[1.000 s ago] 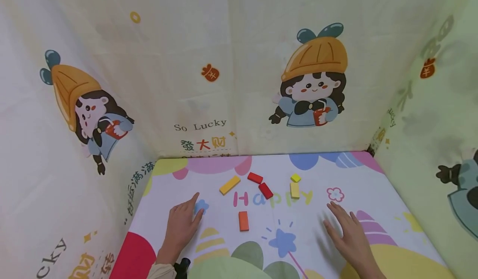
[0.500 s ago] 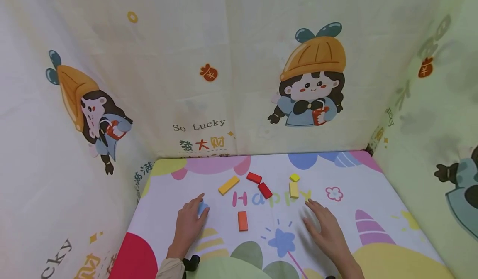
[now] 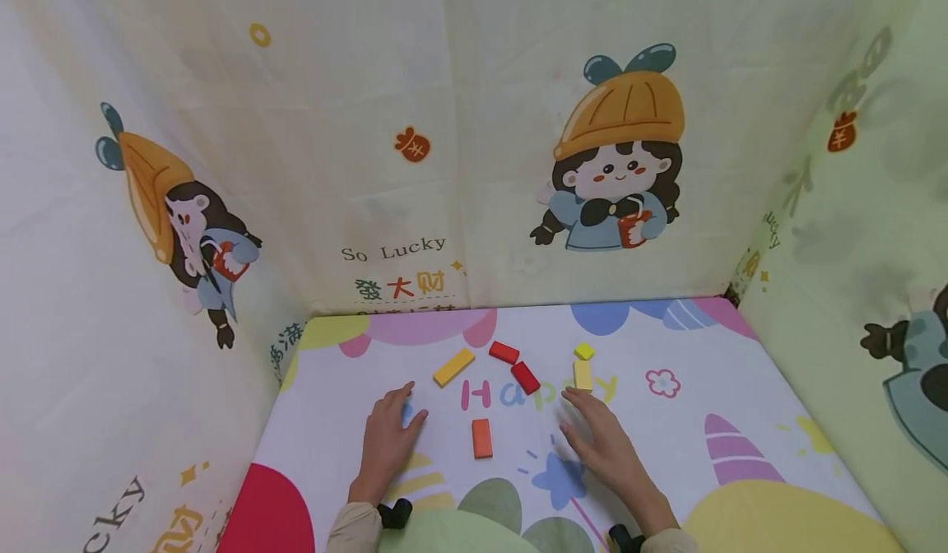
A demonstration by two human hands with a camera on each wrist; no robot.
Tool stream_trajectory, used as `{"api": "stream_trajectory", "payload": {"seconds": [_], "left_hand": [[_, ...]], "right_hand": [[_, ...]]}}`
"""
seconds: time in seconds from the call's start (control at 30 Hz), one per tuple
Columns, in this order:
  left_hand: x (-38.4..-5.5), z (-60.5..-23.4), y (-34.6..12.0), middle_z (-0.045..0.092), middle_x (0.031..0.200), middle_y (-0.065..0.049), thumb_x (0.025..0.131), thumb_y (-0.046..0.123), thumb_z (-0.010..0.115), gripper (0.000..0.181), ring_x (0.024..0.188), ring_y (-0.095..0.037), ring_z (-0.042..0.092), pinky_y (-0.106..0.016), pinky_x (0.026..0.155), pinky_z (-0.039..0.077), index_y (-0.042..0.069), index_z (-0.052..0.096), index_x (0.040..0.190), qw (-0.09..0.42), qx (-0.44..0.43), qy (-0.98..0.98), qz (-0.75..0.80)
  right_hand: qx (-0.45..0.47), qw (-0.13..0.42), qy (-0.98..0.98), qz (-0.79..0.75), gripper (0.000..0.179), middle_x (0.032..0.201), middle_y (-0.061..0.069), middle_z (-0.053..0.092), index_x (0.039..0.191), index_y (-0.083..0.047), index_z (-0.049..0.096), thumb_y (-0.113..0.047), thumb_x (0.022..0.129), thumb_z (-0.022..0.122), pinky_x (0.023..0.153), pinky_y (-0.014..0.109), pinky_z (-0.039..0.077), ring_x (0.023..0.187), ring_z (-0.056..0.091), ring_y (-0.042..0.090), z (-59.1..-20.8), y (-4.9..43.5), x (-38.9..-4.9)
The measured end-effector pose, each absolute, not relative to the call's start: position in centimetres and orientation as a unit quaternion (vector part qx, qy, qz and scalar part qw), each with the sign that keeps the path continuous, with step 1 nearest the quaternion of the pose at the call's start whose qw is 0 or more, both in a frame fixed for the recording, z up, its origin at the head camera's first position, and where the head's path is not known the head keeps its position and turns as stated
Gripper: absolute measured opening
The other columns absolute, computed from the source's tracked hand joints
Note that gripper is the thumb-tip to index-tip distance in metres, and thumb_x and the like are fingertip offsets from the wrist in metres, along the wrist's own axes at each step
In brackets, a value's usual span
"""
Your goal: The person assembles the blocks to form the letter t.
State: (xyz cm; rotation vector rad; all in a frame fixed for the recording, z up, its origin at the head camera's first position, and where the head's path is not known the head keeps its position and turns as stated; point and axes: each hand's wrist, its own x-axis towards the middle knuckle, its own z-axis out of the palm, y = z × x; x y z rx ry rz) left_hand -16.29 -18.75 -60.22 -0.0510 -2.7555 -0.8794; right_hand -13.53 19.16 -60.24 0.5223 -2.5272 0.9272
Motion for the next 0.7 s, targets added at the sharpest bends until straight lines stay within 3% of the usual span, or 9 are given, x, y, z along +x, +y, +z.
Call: {"api": "stream_trajectory", "payload": {"seconds": [0.17,0.23,0.43,0.7], "left_hand": [[-16.6,-60.5,-18.3,0.068,0.129,-0.012,0.092,0.027,0.081,0.059,0.117,-0.035,0.062,-0.055,0.099,0.050,0.011,0.060,0.145,0.119,-0.011,-0.945,-0.303],[-16.7,-60.5,-18.1,0.068,0.130,-0.012,0.092,0.027,0.081,0.059,0.117,-0.035,0.062,-0.055,0.099,0.051,0.011,0.060,0.145,0.119,-0.010,-0.945,-0.305],[-17.1,-60.4,-17.6,0.067,0.132,-0.013,0.092,0.028,0.080,0.059,0.118,-0.035,0.062,-0.054,0.100,0.050,0.010,0.060,0.145,0.121,-0.007,-0.941,-0.316],[-18.0,-60.6,-16.9,0.067,0.130,-0.015,0.092,0.025,0.080,0.057,0.118,-0.037,0.061,-0.057,0.100,0.049,0.009,0.061,0.143,0.134,-0.004,-0.938,-0.321]], "right_hand": [[0.182,0.168,-0.910,0.334,0.059,0.147,0.009,0.063,0.144,-0.008,0.060,-0.016,0.090,0.080,0.110,0.049,0.043,0.136,0.058,0.033,-60.2,17.8,-14.5],[0.181,0.153,-0.910,0.340,0.058,0.148,0.009,0.062,0.145,-0.008,0.060,-0.017,0.091,0.080,0.109,0.055,0.045,0.137,0.057,0.033,-60.1,17.3,-14.9],[0.167,0.096,-0.914,0.356,0.059,0.150,0.007,0.060,0.147,-0.011,0.058,-0.022,0.093,0.079,0.112,0.058,0.047,0.142,0.054,0.032,-59.5,16.1,-16.1],[0.182,0.037,-0.909,0.373,0.060,0.155,0.008,0.056,0.151,-0.014,0.053,-0.025,0.096,0.075,0.118,0.053,0.043,0.146,0.049,0.031,-59.6,14.3,-18.2]]}}
